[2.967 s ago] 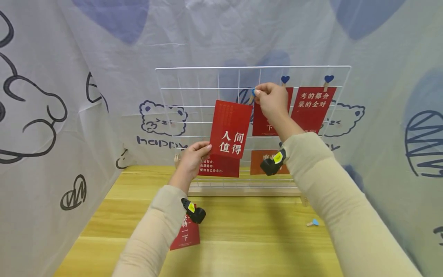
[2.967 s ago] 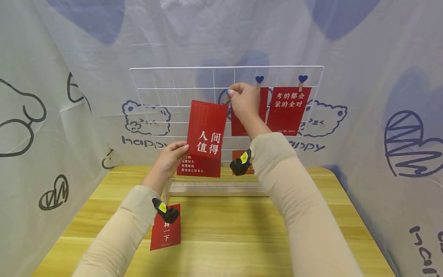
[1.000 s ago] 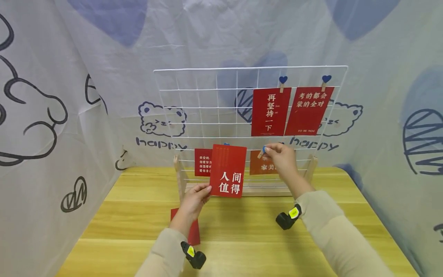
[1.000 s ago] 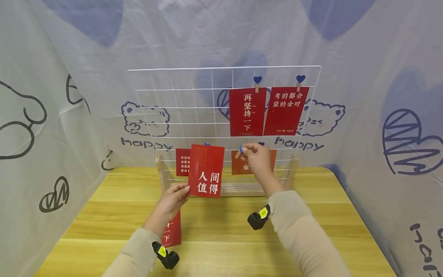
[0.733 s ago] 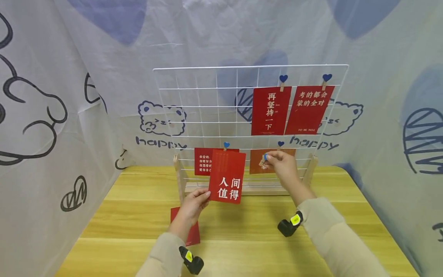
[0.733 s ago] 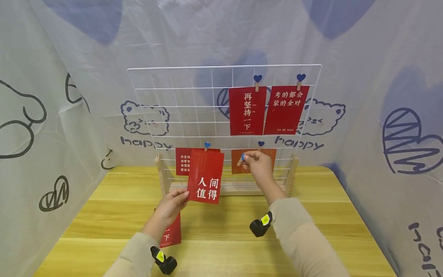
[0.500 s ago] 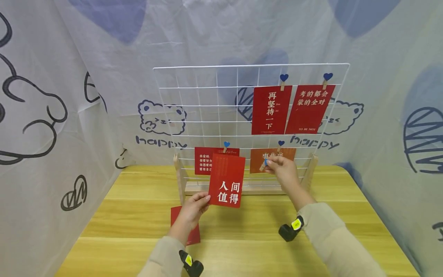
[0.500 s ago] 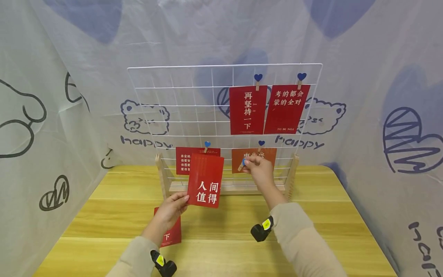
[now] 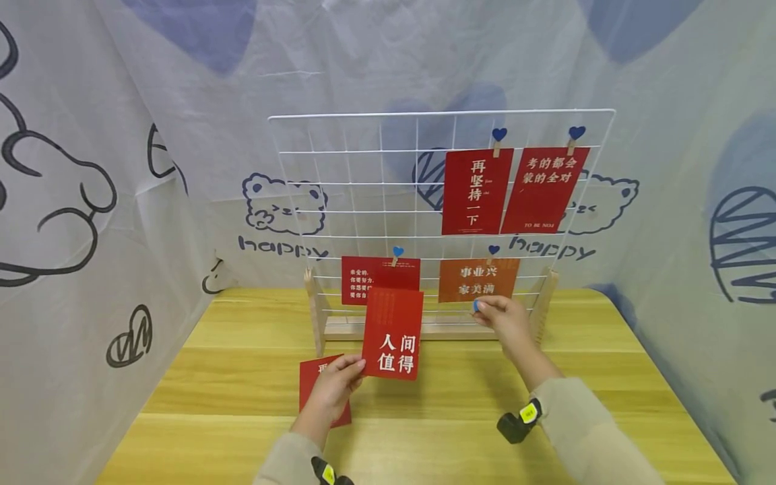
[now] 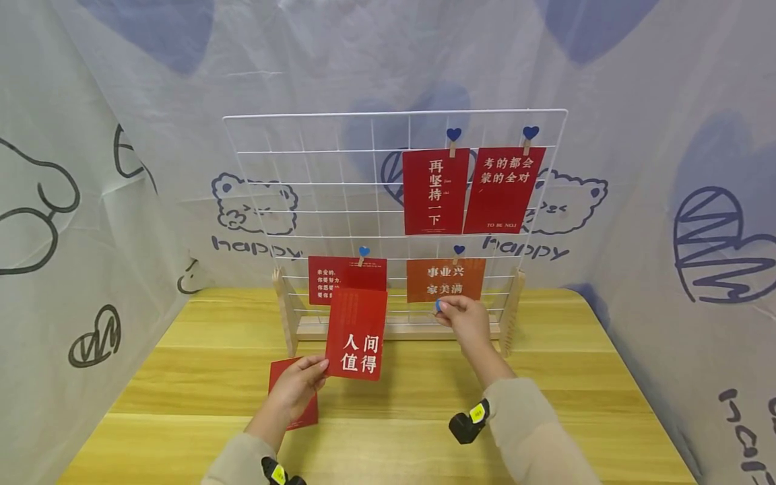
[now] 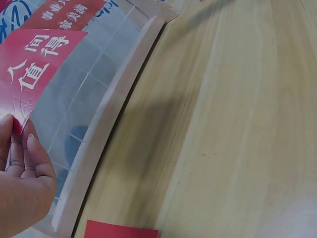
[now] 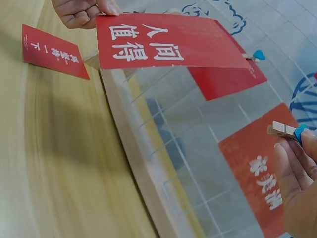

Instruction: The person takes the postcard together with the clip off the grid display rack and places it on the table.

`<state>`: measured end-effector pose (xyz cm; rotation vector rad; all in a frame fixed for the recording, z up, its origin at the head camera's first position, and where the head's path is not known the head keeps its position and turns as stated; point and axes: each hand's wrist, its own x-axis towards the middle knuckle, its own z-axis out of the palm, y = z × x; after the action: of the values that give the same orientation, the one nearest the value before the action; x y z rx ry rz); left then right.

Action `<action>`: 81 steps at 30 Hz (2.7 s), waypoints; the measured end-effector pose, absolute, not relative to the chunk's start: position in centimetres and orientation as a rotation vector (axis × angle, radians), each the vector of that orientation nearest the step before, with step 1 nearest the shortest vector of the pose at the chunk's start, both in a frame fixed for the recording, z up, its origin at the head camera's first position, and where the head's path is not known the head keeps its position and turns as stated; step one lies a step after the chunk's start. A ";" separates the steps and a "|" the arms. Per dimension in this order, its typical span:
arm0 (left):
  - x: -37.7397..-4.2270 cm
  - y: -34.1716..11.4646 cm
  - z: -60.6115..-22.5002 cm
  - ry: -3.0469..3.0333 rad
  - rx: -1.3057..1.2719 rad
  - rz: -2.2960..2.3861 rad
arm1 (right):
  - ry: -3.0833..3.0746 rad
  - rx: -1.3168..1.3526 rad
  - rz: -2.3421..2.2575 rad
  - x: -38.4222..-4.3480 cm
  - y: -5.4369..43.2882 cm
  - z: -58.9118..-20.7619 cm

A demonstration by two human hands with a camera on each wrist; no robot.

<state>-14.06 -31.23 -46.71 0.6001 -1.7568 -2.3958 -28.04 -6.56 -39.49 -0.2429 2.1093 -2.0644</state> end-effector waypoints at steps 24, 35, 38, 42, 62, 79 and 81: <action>-11.8 -31.4 -49.0 -1.822 0.631 -2.416 | 1.941 -0.240 -2.194 -30.8 0.2 -51.2; -10.8 -31.6 -49.8 -1.837 0.667 -2.431 | 1.915 -0.025 -2.298 -33.1 4.1 -58.0; -10.6 -31.6 -50.0 -1.836 0.664 -2.431 | 1.876 0.019 -2.298 -32.7 4.9 -57.8; -10.5 -31.6 -50.3 -1.816 0.685 -2.430 | 1.895 0.105 -2.288 -32.0 5.7 -57.6; -10.0 -31.5 -51.5 -1.803 0.785 -2.405 | 1.901 0.259 -2.253 -28.0 7.4 -53.9; -9.9 -31.6 -51.9 -1.831 0.887 -2.347 | 1.984 0.451 -2.137 -26.0 8.6 -52.7; -9.9 -31.6 -51.9 -1.831 0.897 -2.343 | 1.981 0.481 -2.138 -26.2 8.8 -53.1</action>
<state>-9.87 -31.62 -51.92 0.8973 -1.8313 -2.3428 -26.23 8.81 -53.14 0.4815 1.9809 -2.1382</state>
